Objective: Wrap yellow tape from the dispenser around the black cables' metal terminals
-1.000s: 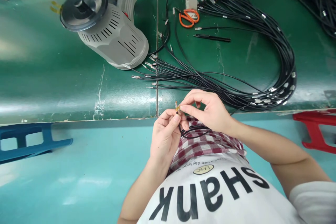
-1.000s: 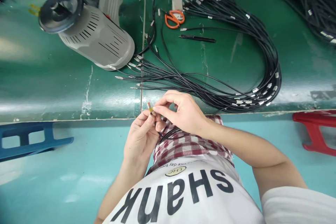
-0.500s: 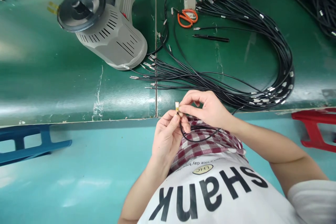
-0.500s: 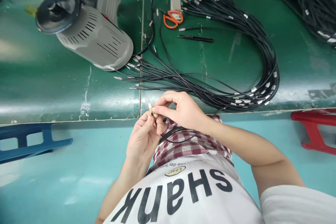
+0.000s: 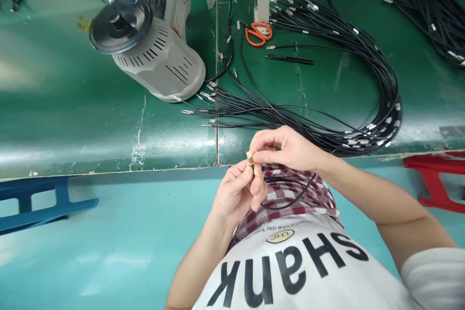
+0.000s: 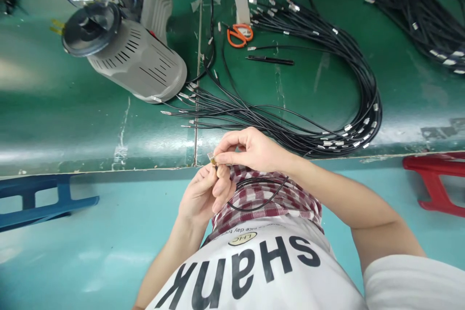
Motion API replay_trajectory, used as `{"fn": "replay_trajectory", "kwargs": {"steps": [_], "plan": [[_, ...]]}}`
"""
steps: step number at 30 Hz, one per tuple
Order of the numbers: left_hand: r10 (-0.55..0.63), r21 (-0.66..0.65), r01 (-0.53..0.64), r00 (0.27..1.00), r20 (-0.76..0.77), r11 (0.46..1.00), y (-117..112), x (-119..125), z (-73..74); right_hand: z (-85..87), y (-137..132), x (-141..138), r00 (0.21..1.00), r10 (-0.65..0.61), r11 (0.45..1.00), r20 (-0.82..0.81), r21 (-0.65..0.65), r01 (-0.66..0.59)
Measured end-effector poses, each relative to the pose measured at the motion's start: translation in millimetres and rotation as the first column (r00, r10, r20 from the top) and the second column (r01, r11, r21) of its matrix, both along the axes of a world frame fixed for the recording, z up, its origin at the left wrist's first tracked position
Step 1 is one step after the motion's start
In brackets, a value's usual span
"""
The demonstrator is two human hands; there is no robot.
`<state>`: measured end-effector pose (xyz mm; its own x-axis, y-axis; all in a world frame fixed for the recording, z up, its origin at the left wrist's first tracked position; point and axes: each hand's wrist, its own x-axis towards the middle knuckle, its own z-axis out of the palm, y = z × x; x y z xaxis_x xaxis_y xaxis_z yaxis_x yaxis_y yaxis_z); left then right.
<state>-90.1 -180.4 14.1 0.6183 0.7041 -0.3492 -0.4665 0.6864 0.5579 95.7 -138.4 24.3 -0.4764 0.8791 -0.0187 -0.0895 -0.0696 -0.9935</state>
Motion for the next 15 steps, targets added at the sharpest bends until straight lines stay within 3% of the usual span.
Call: {"fn": "replay_trajectory", "kwargs": {"steps": [4,10,13,15], "plan": [[-0.008,-0.038,0.008,1.0,0.018,0.999,0,0,-0.3,2.1,-2,0,1.0,0.018,0.999,0.018,-0.028,-0.017],[0.012,-0.012,-0.012,1.0,0.002,1.0,0,-3,-4.7,3.4,-2,-3,0.993,-0.031,0.995,0.115,0.1,0.02],[0.074,0.074,-0.067,0.993,-0.091,0.995,-3,-16,-2.3,6.1,1,4,0.948,-0.064,0.973,0.311,0.231,-0.01],[0.158,0.16,-0.127,0.968,-0.197,0.979,-8,-27,0.9,6.4,5,9,0.841,-0.174,0.938,0.512,0.346,-0.017]]}}
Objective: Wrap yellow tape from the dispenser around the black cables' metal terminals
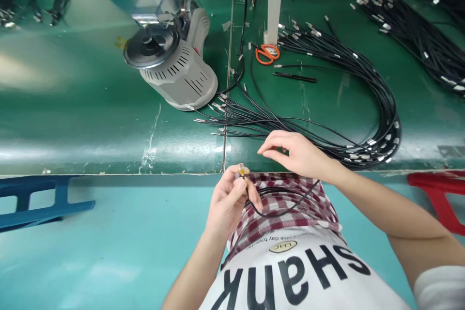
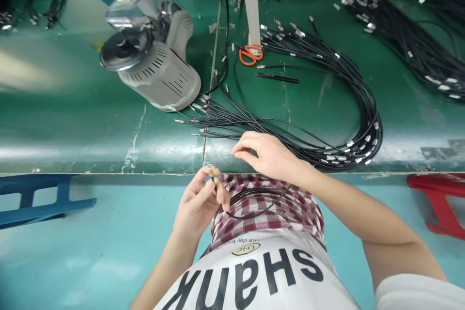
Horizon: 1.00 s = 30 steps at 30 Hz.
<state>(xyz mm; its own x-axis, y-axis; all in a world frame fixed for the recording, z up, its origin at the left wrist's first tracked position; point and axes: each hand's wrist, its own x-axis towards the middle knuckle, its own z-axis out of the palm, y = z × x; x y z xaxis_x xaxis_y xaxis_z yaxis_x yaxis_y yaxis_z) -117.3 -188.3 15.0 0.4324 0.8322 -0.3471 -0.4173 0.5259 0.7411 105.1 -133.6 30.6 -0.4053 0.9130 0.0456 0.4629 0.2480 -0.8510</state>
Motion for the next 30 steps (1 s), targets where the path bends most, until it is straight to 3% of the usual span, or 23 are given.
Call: {"fn": "replay_trajectory", "kwargs": {"steps": [3,6,8,10,13,16,17,20,23,26,30], "plan": [[0.191,0.105,-0.174,0.966,-0.176,0.979,-11,-17,0.0,-3.8,10,2,0.935,-0.12,0.985,0.333,0.158,0.07],[0.307,0.137,-0.276,0.893,-0.328,0.951,-21,-33,-12.9,-7.7,21,-2,0.841,-0.153,0.97,0.52,0.24,0.028],[0.242,0.13,-0.204,0.818,-0.522,0.97,-27,-45,-26.8,-6.9,25,-4,0.837,-0.135,0.973,0.531,0.231,0.011],[0.089,0.079,-0.046,0.689,-0.719,0.996,-31,-58,-38.8,-3.1,25,-3,0.888,-0.089,0.986,0.451,0.169,0.014],[-0.053,0.0,0.091,0.583,-0.81,0.996,-32,-73,-40.8,3.8,20,5,0.953,-0.008,0.999,0.301,0.05,-0.007],[-0.071,0.018,0.135,0.626,-0.777,0.991,-24,-69,-20.6,5.2,10,10,0.969,0.032,0.999,0.247,0.017,-0.037],[-0.059,0.057,0.144,0.689,-0.722,0.988,-18,-63,-11.9,4.3,7,11,0.97,0.041,0.998,0.24,0.026,-0.049],[0.23,0.215,-0.146,0.863,-0.449,0.966,8,-33,9.4,0.7,-1,9,0.971,0.061,0.994,0.232,0.072,-0.08],[0.325,0.163,-0.297,0.927,-0.19,0.941,31,-8,18.7,-0.3,-6,7,0.964,0.098,0.988,0.245,0.09,-0.123],[0.255,0.124,-0.243,0.962,-0.095,0.962,38,1,22.2,0.5,-1,8,0.952,0.165,0.982,0.257,0.041,-0.182],[0.064,0.145,-0.043,0.988,-0.142,0.989,32,-1,25.0,2.1,19,8,0.953,0.029,0.998,0.302,0.043,-0.044]]}}
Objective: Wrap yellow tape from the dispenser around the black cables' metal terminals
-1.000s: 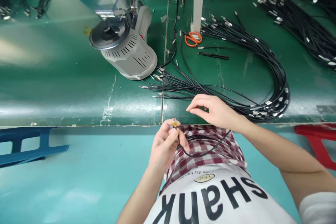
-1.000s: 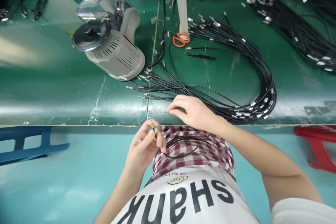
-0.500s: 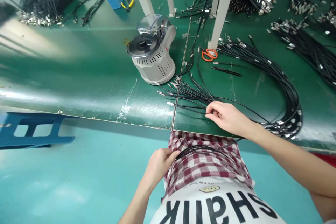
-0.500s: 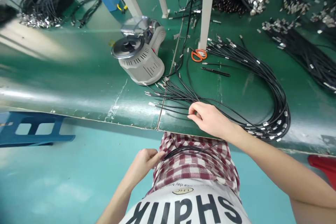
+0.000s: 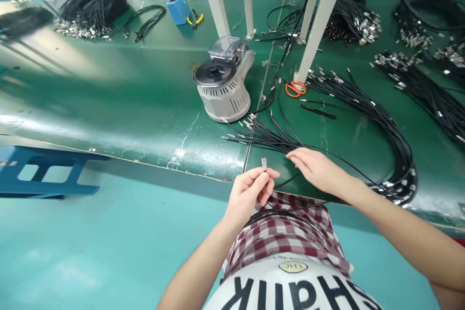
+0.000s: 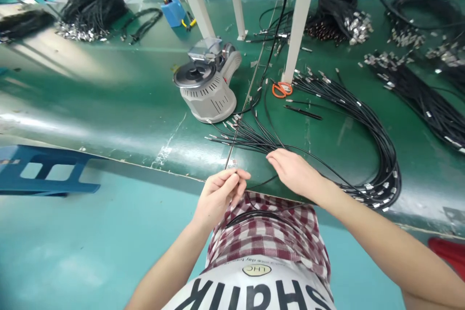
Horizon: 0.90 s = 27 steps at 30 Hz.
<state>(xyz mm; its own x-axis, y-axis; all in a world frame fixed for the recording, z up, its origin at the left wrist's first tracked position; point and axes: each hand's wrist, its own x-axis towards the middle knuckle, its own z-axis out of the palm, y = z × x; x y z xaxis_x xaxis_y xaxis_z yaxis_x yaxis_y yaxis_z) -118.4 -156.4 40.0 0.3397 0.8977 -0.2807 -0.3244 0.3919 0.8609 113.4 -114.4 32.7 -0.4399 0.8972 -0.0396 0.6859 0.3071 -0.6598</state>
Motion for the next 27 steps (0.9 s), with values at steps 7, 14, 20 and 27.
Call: {"fn": "replay_trajectory", "kwargs": {"steps": [7,14,20,27], "plan": [[-0.045,0.039,0.049,0.995,-0.092,0.998,0,-5,-5.6,34.8,14,-41,0.937,-0.004,0.972,-0.351,-0.223,-0.079],[0.051,0.047,-0.047,0.995,-0.083,0.998,16,-16,-30.2,53.9,71,-85,0.933,0.102,0.975,-0.346,-0.153,-0.163],[0.064,0.093,-0.056,0.995,-0.082,0.994,22,-24,-42.8,63.6,168,-133,0.948,-0.023,0.988,-0.318,0.136,0.069],[0.079,0.167,-0.064,0.993,-0.083,0.984,16,-30,-52.0,93.8,225,-176,0.999,0.033,0.857,-0.038,0.515,-0.009]]}}
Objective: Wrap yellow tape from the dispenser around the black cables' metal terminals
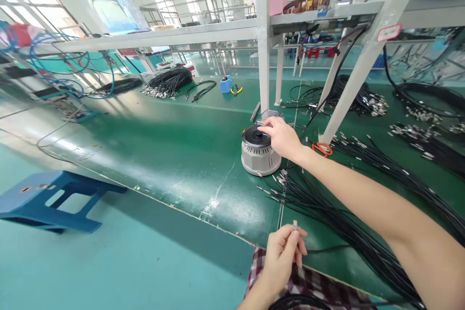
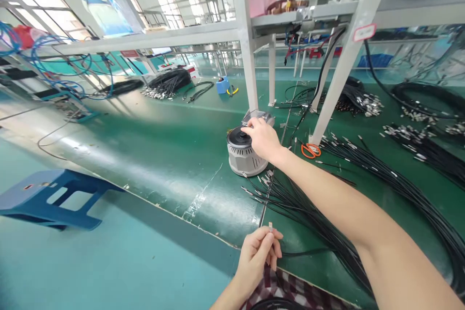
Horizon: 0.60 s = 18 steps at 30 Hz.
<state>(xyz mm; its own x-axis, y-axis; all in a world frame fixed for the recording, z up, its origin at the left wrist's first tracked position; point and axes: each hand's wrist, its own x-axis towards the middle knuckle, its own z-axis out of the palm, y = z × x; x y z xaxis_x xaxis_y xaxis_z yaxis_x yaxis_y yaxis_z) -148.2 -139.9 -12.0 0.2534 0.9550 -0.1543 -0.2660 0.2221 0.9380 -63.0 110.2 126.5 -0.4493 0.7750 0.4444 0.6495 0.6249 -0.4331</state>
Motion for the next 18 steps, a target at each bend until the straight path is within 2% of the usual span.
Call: {"fn": "replay_trajectory", "kwargs": {"steps": [5,13,15,18], "plan": [[-0.009,0.037,0.009,1.0,0.017,0.999,-2,-3,-2.8,7.5,20,-8,0.982,0.064,0.995,0.176,0.06,-0.075],[0.007,0.037,-0.009,0.998,0.063,0.999,-1,-5,1.9,-2.6,26,30,0.986,-0.161,0.984,0.033,0.086,0.158],[0.004,0.025,-0.006,0.998,0.061,1.0,0,-4,1.9,-4.4,23,32,0.986,-0.164,0.983,0.031,0.088,0.16],[-0.002,0.007,0.001,0.999,0.048,1.0,1,-2,0.2,1.0,23,18,0.991,-0.111,0.988,0.073,0.119,0.102]]}}
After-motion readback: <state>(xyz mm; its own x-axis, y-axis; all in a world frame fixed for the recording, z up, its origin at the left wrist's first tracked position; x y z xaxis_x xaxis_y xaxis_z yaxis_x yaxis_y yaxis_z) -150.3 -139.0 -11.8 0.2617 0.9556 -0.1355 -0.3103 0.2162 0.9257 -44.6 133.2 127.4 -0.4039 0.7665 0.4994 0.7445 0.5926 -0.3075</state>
